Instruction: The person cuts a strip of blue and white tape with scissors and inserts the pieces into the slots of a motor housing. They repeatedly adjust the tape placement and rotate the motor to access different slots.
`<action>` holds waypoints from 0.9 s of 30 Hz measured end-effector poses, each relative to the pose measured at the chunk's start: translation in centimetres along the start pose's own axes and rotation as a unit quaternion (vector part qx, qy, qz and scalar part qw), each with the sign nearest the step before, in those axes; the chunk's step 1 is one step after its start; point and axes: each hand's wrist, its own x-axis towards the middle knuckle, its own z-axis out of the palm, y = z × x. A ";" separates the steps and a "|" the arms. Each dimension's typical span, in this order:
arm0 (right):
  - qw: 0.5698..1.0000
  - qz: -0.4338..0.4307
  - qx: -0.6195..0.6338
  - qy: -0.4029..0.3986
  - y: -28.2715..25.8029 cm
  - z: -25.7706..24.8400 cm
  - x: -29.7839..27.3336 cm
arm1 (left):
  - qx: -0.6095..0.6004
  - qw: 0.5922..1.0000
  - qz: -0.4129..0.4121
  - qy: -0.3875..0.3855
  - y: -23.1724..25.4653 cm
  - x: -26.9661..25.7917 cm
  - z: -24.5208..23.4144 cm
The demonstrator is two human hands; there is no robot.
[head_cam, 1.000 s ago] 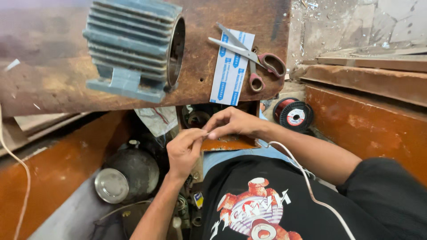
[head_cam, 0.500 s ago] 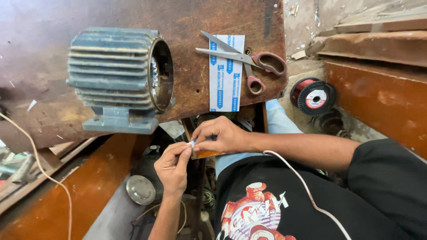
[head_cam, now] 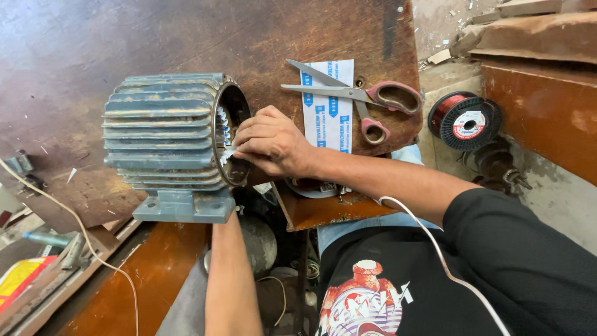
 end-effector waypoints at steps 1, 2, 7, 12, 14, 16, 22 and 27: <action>1.000 -0.003 0.006 -0.009 0.3 -0.1 0.1 | 0.001 1.000 0.005 0.004 -0.7 0.3 0.0; 1.000 -0.005 0.013 -0.018 0.6 -0.2 0.2 | -0.001 1.000 0.007 0.007 -1.2 0.4 0.0; 0.999 0.002 0.035 -0.040 1.9 0.5 1.1 | 0.004 1.000 0.010 0.011 -0.8 0.1 -0.8; 0.973 0.227 0.044 -0.008 0.1 2.2 0.4 | 0.005 1.000 0.000 0.006 -0.8 -0.5 -0.7; 0.951 0.304 0.042 0.017 -0.8 3.0 0.3 | 0.005 1.000 -0.004 0.006 -1.0 -0.6 -0.8; 0.963 0.268 0.011 0.012 -1.3 3.3 0.3 | 0.003 1.000 -0.006 0.004 -1.1 -0.7 -0.9; 0.994 0.095 0.004 -0.043 -0.6 0.2 0.2 | -0.002 1.000 -0.013 0.005 -1.5 -1.0 -1.2; 0.992 0.094 0.010 -0.085 0.1 -0.3 -0.2 | -0.002 1.000 -0.016 0.006 -2.0 -1.2 -1.4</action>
